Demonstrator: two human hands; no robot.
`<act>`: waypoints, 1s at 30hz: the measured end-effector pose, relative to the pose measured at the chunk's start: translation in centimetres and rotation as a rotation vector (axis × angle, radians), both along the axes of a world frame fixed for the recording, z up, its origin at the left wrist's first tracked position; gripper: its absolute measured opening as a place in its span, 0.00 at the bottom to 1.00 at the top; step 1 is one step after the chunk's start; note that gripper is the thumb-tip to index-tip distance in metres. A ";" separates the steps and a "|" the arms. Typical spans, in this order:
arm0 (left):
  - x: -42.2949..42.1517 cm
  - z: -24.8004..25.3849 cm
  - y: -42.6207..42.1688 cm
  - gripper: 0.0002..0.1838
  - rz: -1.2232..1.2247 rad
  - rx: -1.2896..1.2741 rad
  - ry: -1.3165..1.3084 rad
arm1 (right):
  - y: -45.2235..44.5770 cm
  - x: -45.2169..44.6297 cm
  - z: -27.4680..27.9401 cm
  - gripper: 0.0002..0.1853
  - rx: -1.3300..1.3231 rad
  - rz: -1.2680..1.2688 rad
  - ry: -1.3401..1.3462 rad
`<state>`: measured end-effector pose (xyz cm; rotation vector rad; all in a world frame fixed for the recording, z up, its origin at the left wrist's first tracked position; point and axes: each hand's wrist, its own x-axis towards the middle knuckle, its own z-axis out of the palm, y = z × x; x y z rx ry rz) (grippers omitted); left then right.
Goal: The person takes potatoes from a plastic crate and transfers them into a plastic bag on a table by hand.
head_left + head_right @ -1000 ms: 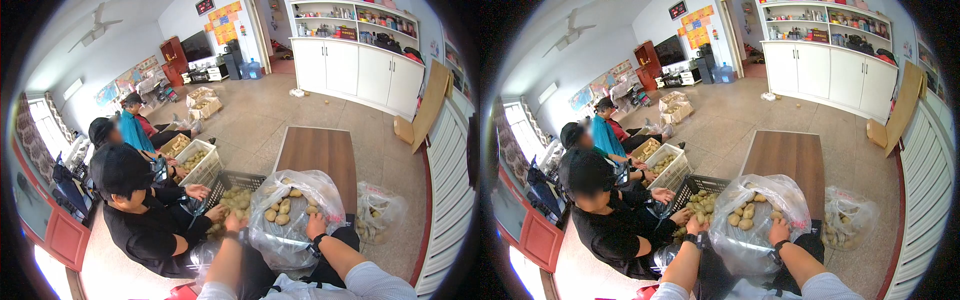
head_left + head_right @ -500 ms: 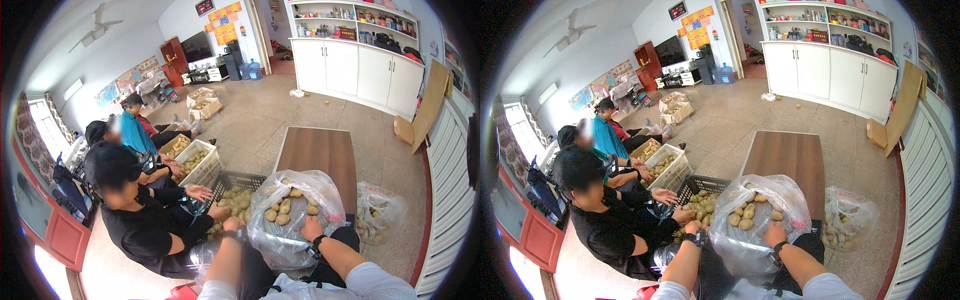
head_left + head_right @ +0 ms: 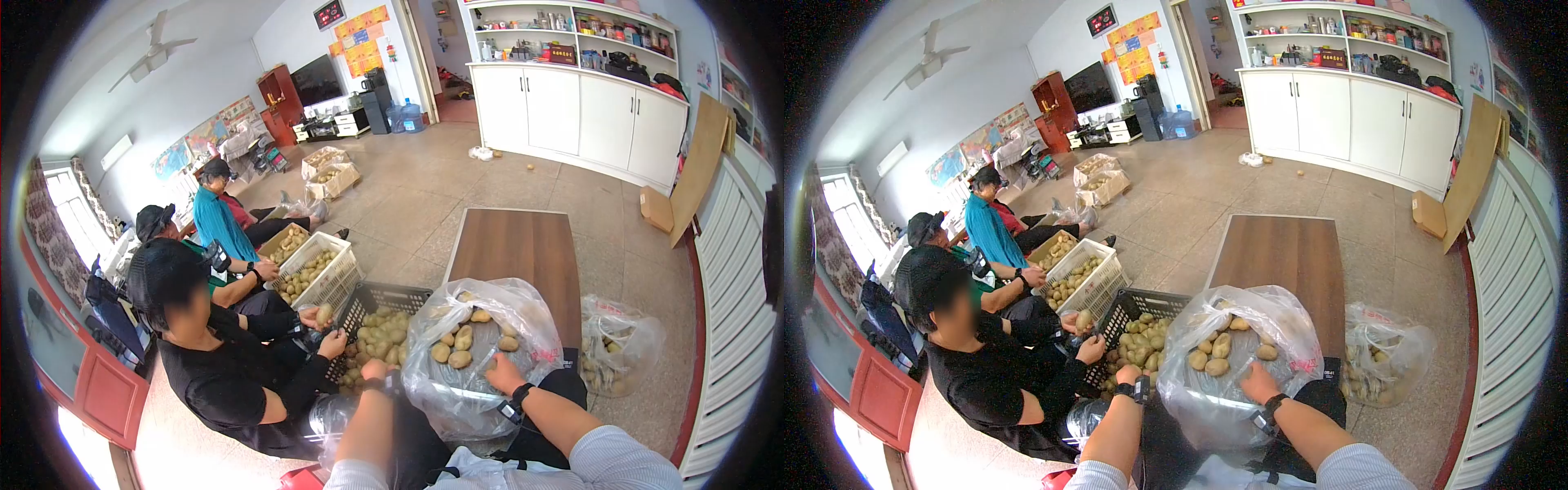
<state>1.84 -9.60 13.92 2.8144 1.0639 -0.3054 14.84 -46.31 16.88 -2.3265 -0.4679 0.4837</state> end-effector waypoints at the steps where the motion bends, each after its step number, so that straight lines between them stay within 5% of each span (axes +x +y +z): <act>1: 0.0 0.3 -0.2 0.30 0.006 0.016 0.039 | 0.0 0.1 -0.3 0.28 0.000 0.000 0.000; 9: -0.5 -0.6 0.1 0.31 0.030 0.016 -0.023 | -0.1 -0.4 1.2 0.29 0.061 -0.036 0.100; 16: -0.7 -1.8 1.1 0.32 0.027 -0.024 -0.083 | 0.2 0.6 -3.4 0.29 0.218 -0.028 0.159; 26: -0.5 2.5 -1.4 0.23 0.044 -0.053 -0.061 | 0.0 -0.4 -1.3 0.26 0.284 -0.026 0.348; 30: 1.0 2.4 -3.4 0.19 0.609 -0.940 -0.859 | 0.0 -1.0 1.5 0.23 0.270 -0.004 0.404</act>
